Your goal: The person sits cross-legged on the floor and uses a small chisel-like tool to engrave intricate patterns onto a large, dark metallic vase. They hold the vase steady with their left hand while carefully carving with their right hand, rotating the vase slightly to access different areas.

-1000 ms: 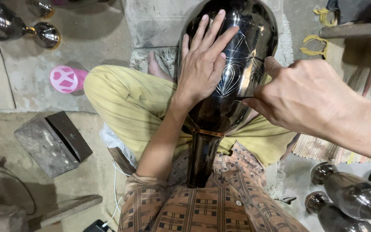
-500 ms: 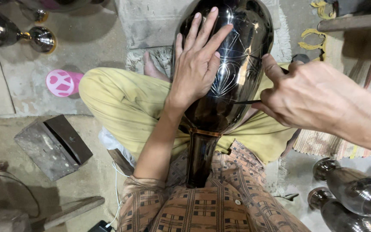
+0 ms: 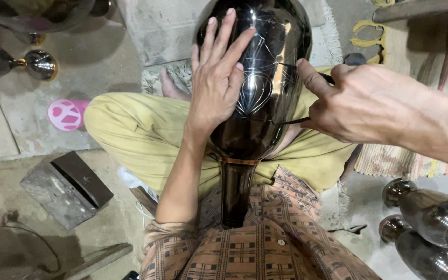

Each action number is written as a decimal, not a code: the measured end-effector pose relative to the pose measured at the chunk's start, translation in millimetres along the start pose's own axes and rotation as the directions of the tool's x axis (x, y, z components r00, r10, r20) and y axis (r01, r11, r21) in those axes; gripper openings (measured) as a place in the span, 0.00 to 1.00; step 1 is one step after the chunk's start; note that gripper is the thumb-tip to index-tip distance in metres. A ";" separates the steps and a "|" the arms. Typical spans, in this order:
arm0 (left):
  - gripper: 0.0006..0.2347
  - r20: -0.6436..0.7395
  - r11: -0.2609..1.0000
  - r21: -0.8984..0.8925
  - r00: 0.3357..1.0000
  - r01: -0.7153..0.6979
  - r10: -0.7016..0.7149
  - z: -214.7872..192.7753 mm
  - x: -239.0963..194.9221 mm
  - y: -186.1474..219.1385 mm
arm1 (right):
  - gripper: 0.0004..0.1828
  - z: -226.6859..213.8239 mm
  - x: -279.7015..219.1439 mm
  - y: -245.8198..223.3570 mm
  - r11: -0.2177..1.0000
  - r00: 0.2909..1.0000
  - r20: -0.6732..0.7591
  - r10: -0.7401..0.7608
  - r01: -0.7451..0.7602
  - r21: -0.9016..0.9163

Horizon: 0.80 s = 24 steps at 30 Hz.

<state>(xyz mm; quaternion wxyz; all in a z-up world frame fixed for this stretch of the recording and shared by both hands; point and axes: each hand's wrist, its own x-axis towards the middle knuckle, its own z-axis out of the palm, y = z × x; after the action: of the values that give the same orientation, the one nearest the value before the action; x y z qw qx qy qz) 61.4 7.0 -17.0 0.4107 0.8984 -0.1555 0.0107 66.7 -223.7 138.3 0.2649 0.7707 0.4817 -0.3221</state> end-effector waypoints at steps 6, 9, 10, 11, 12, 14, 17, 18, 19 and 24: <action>0.23 0.004 1.000 -0.028 1.000 0.004 -0.004 -2.2 0.1 2.9 | 0.14 17.3 -5.7 10.6 0.978 0.972 -0.194 -0.136 0.100 -0.181; 0.23 -0.005 1.000 -0.011 1.000 -0.017 0.017 -2.5 1.0 2.8 | 0.14 21.0 -5.9 12.8 0.959 0.983 -0.089 -0.160 0.133 -0.249; 0.23 -0.010 1.000 -0.005 1.000 -0.026 0.026 -2.5 1.2 2.7 | 0.13 21.6 -5.2 13.9 0.956 0.982 -0.097 -0.164 0.134 -0.262; 0.24 -0.009 1.000 -0.009 1.000 -0.026 0.026 -2.3 1.1 2.6 | 0.12 22.5 -5.5 14.7 0.955 0.981 -0.100 -0.163 0.131 -0.267; 0.24 -0.009 1.000 -0.013 1.000 -0.026 0.026 -2.4 0.8 2.3 | 0.11 23.4 -5.8 15.6 0.954 0.981 -0.104 -0.162 0.129 -0.272; 0.24 -0.013 0.999 -0.019 0.999 -0.029 0.029 -1.8 0.5 1.6 | 0.11 25.1 -5.9 16.2 0.955 0.982 -0.100 -0.158 0.126 -0.269; 0.24 -0.022 0.999 -0.024 0.999 -0.036 0.035 0.0 0.9 0.5 | 0.11 28.5 -5.1 17.4 0.949 0.981 -0.088 -0.175 0.145 -0.279; 0.24 -0.022 0.999 -0.023 0.999 -0.034 0.034 0.6 0.8 0.3 | 0.11 30.0 -5.1 17.9 0.946 0.979 -0.088 -0.183 0.151 -0.286; 0.24 -0.023 0.999 -0.023 0.999 -0.033 0.033 0.9 0.4 -0.1 | 0.11 31.4 -5.3 17.9 0.942 0.977 -0.096 -0.191 0.155 -0.297; 0.24 -0.036 1.000 -0.017 0.999 -0.016 0.015 2.6 0.6 -0.6 | 0.15 28.5 -4.8 23.2 0.975 0.960 -0.251 -0.127 0.075 -0.208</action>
<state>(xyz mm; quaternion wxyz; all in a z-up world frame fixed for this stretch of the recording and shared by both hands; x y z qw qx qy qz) 61.9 5.3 -19.1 0.4211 0.8932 -0.1549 0.0288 79.5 -256.0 125.6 0.2566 0.7510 0.5808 -0.1811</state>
